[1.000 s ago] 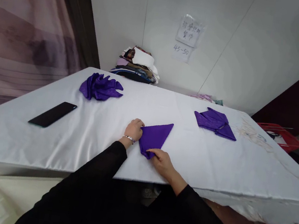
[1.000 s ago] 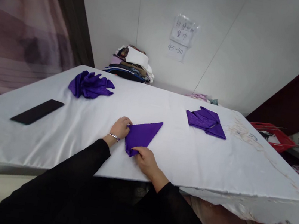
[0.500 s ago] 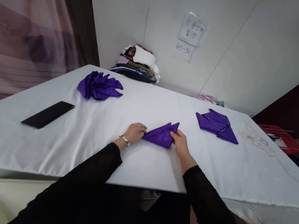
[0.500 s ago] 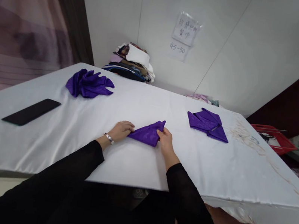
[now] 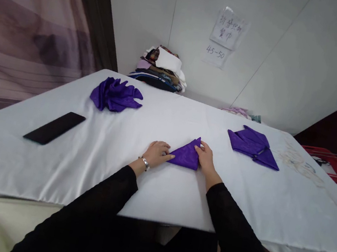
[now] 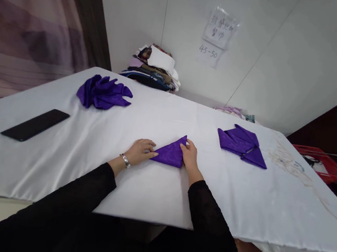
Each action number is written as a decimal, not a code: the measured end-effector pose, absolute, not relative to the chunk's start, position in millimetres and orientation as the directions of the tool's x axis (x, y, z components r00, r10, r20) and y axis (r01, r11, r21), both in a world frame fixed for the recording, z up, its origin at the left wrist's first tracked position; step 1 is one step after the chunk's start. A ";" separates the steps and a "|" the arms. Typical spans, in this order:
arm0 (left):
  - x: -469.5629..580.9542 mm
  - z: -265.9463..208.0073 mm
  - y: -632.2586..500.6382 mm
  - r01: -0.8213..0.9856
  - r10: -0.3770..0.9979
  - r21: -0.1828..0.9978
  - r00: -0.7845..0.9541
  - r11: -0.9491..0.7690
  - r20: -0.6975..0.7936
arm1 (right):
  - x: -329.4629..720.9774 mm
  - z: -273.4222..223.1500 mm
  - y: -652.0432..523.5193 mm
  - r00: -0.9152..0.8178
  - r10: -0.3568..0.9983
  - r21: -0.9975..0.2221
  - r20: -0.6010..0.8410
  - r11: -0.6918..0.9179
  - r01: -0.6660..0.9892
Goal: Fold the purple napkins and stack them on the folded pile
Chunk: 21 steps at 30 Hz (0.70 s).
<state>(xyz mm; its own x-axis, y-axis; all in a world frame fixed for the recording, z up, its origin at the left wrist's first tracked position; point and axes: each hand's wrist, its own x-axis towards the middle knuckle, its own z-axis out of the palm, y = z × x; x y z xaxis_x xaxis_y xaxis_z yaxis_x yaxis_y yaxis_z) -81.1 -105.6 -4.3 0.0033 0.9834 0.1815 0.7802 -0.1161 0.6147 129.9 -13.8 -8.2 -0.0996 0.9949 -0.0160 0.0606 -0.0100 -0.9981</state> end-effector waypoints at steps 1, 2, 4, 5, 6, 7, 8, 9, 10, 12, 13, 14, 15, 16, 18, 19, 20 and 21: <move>-80.6 -4.1 -106.0 0.782 0.984 0.612 0.001 -0.113 0.180 | 128.8 -8.8 -11.0 -0.096 0.995 -0.997 -0.011 -0.003 0.081; -80.2 -4.0 -106.3 0.784 0.984 0.611 -0.002 -0.109 0.179 | 127.7 -9.9 -8.2 -0.093 0.996 -0.994 -0.006 0.004 0.105; -79.8 -4.3 -106.5 0.787 0.984 0.609 -0.008 -0.102 0.175 | 125.9 -13.3 -2.7 -0.088 0.996 -0.986 0.008 0.022 0.166; -79.6 -4.4 -106.5 0.786 0.985 0.610 -0.008 -0.101 0.174 | 125.5 -15.3 -0.2 -0.085 0.996 -0.978 0.019 0.036 0.205; -79.5 -4.6 -106.4 0.784 0.985 0.613 -0.007 -0.102 0.173 | 125.3 -17.4 2.1 -0.083 0.996 -0.966 0.034 0.055 0.252; -79.3 -4.6 -106.3 0.781 0.985 0.616 -0.006 -0.103 0.172 | 125.5 -19.2 4.1 -0.080 0.995 -0.948 0.054 0.077 0.309; -79.1 -4.6 -106.2 0.779 0.985 0.619 -0.007 -0.103 0.173 | 125.9 -20.6 5.7 -0.076 0.994 -0.923 0.079 0.101 0.372; -78.9 -4.4 -106.1 0.777 0.985 0.621 -0.010 -0.101 0.172 | 126.6 -21.4 6.9 -0.073 0.992 -0.892 0.103 0.125 0.435; -78.6 -4.3 -106.0 0.776 0.985 0.623 -0.015 -0.097 0.172 | 127.3 -21.7 7.8 -0.073 0.990 -0.858 0.122 0.142 0.493; -78.2 -4.1 -105.7 0.778 0.986 0.622 -0.018 -0.092 0.169 | 128.8 -20.4 8.8 -0.073 0.988 -0.798 0.140 0.156 0.582; -78.0 -4.2 -105.6 0.779 0.986 0.620 -0.019 -0.091 0.168 | 129.3 -19.1 9.2 -0.071 0.988 -0.772 0.139 0.153 0.617; -77.8 -4.3 -105.5 0.780 0.985 0.619 -0.021 -0.091 0.170 | 129.7 -17.7 9.5 -0.069 0.988 -0.748 0.136 0.148 0.647; -77.7 -4.4 -105.5 0.782 0.985 0.617 -0.023 -0.091 0.174 | 129.9 -16.2 9.9 -0.068 0.989 -0.724 0.134 0.144 0.674; -77.6 -4.5 -105.5 0.783 0.984 0.615 -0.022 -0.093 0.178 | 129.9 -14.9 10.4 -0.068 0.989 -0.701 0.133 0.143 0.698; -77.3 -4.4 -105.7 0.786 0.983 0.611 -0.023 -0.096 0.183 | 129.6 -13.2 11.6 -0.077 0.988 -0.662 0.132 0.145 0.735; -77.0 -4.2 -105.9 0.787 0.983 0.609 -0.023 -0.096 0.184 | 129.4 -12.8 12.1 -0.082 0.988 -0.648 0.132 0.148 0.747; -76.7 -3.8 -106.1 0.789 0.983 0.607 -0.022 -0.096 0.183 | 129.1 -12.6 12.6 -0.087 0.988 -0.636 0.131 0.151 0.757; -76.2 -3.5 -106.4 0.791 0.983 0.605 -0.021 -0.095 0.183 | 128.8 -12.5 13.0 -0.090 0.987 -0.626 0.132 0.153 0.765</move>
<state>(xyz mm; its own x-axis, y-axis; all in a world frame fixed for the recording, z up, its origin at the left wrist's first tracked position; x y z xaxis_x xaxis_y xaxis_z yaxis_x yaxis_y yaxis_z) -76.2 -106.4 -3.5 -0.0213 0.9829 0.1828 0.7906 -0.0954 0.6049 128.8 13.0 -12.5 -0.0898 0.9871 0.1322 0.7647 0.1534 -0.6259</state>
